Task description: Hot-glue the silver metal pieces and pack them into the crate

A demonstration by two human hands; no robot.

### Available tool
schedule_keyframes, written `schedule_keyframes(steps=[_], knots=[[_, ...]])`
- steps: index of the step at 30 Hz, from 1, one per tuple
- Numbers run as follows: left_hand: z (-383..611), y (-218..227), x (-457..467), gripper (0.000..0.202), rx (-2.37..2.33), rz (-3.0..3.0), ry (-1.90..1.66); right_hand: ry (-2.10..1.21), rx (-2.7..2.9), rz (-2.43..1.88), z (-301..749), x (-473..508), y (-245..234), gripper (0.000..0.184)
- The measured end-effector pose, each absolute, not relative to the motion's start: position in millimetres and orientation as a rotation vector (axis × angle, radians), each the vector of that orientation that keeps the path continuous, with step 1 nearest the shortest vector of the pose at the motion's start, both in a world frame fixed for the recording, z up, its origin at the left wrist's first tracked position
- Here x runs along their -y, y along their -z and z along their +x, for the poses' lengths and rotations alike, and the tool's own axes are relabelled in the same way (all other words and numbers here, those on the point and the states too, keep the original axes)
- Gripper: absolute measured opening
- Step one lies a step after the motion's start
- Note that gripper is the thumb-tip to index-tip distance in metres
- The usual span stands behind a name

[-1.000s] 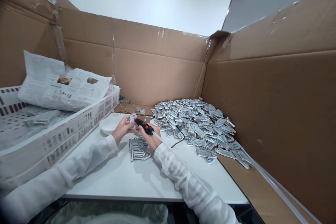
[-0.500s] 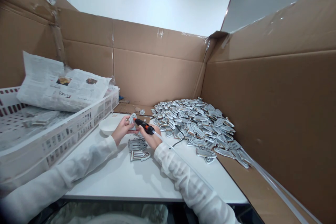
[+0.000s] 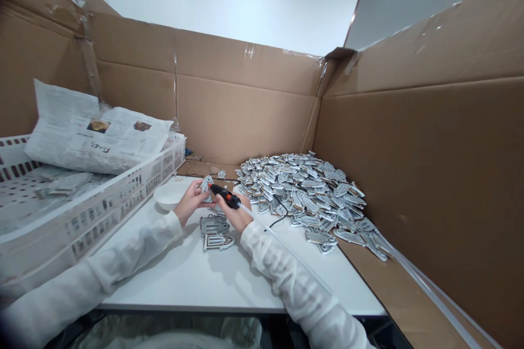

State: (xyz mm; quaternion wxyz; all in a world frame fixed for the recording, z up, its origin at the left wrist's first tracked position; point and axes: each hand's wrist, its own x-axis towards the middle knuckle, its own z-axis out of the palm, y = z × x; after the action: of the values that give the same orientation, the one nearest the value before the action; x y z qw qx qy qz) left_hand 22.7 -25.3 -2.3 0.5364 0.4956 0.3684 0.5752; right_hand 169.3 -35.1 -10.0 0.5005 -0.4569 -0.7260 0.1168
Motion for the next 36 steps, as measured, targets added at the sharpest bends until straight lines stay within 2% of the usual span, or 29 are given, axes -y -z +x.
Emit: schedule_keyframes(steps=[4,8,15,22,28,36], knots=[[23,7,22,0.03,-0.872,1.18,-1.418,-0.067,1.901,-1.163,172,38,4,0.032],[23,6,22,0.025,-0.886,1.273,-1.476,0.158,1.772,-1.322,183,32,-4,0.032],[19,0,23,0.023,-1.02,1.492,-1.465,-0.12,1.478,-1.28,196,18,-9,0.039],[17,1,19,0.024,-1.139,1.529,-1.544,-0.335,1.614,-1.031,184,31,-6,0.031],[21,0,25,0.022,-0.943,1.288,-1.381,-0.264,1.81,-0.954,180,36,-3,0.025],[21,-2,27,0.018,-0.911,1.266,-1.357,-0.296,1.887,-0.949,179,34,1,0.021]])
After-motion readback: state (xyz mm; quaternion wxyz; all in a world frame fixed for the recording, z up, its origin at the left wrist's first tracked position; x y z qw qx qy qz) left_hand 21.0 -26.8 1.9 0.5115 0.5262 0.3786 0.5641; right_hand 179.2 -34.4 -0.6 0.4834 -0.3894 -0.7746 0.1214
